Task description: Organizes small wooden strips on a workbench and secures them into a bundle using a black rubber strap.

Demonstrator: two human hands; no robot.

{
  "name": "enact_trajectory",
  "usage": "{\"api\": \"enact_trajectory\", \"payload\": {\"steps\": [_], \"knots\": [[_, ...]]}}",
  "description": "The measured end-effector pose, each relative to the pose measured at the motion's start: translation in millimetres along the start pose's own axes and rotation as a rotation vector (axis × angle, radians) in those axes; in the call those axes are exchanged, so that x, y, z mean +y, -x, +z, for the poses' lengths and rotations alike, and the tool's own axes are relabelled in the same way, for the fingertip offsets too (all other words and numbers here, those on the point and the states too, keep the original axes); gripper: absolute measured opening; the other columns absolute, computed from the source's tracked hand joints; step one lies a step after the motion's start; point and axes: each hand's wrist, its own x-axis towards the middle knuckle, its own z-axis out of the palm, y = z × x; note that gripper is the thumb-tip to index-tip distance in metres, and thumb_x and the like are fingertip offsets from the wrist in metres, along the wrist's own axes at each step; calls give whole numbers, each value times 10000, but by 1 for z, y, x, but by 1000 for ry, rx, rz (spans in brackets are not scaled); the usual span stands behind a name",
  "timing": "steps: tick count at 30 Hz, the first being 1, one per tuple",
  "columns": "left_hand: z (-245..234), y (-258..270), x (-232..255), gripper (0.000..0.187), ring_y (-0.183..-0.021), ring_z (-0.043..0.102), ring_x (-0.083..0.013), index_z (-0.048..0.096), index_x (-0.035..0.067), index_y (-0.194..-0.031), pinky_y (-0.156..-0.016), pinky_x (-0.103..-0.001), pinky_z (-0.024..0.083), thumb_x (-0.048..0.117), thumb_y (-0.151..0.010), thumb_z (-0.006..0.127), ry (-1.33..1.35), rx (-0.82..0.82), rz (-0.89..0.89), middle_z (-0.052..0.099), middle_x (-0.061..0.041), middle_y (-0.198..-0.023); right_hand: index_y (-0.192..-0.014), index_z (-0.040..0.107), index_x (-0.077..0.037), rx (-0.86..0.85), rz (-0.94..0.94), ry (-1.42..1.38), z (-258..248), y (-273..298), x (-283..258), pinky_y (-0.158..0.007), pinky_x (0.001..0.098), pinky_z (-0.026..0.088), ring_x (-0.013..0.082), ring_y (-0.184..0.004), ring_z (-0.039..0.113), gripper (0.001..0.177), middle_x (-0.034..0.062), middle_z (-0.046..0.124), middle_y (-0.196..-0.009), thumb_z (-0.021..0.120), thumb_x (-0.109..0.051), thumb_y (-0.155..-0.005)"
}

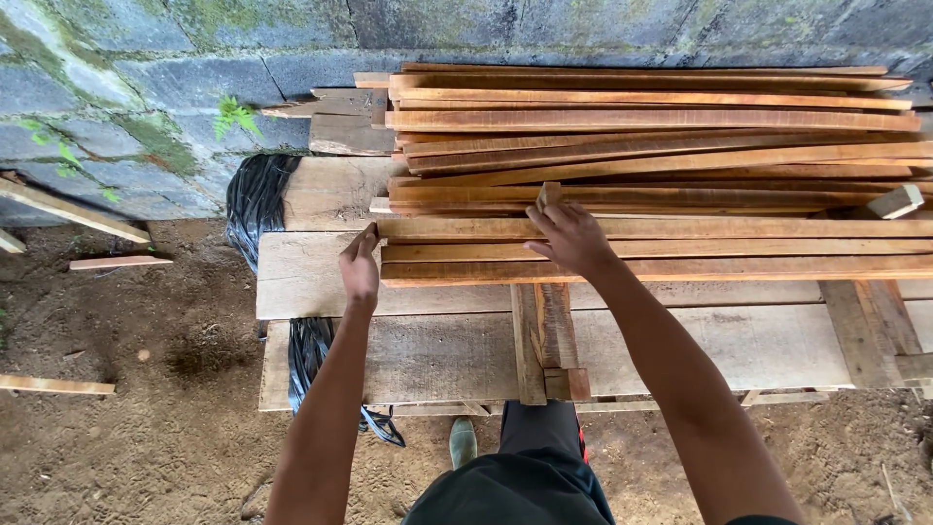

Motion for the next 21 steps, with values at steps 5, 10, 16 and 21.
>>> {"api": "enact_trajectory", "payload": {"steps": [5,10,16,21], "knots": [[-3,-15,-21,337,-1108,704,-271,752,77,-1227,-1066,-438,499,73,-948,562,-42,40,34,749,-195,-1131,-1119,697,-213,-156,100,94,46,9,-9,-612,336,568,218,-662,712,434,-6,661,-851,726,-542,-837],[-19,-62,-96,391,-1138,681,-323,697,87,-1304,-1039,-487,474,300,-998,580,-275,-31,-67,730,-174,-1136,-1117,708,-180,-556,282,-103,84,16,-17,-663,480,601,369,-760,765,340,101,733,-777,724,-415,-871],[-15,-67,-86,456,-1243,607,-296,649,133,-1357,-1119,-558,387,410,-1023,511,-152,-219,-456,662,-108,-1270,-1233,723,-332,-774,561,-295,64,2,-16,-810,500,603,398,-949,763,363,136,766,-939,691,-479,-902],[-6,-64,-75,673,-1257,601,-406,444,25,-1513,-1075,-561,454,551,-1103,353,-98,-265,-592,572,-262,-1398,-1370,657,-265,-887,674,-465,43,-12,-15,-957,560,556,440,-1132,700,484,210,738,-1127,602,-513,-958]]}}
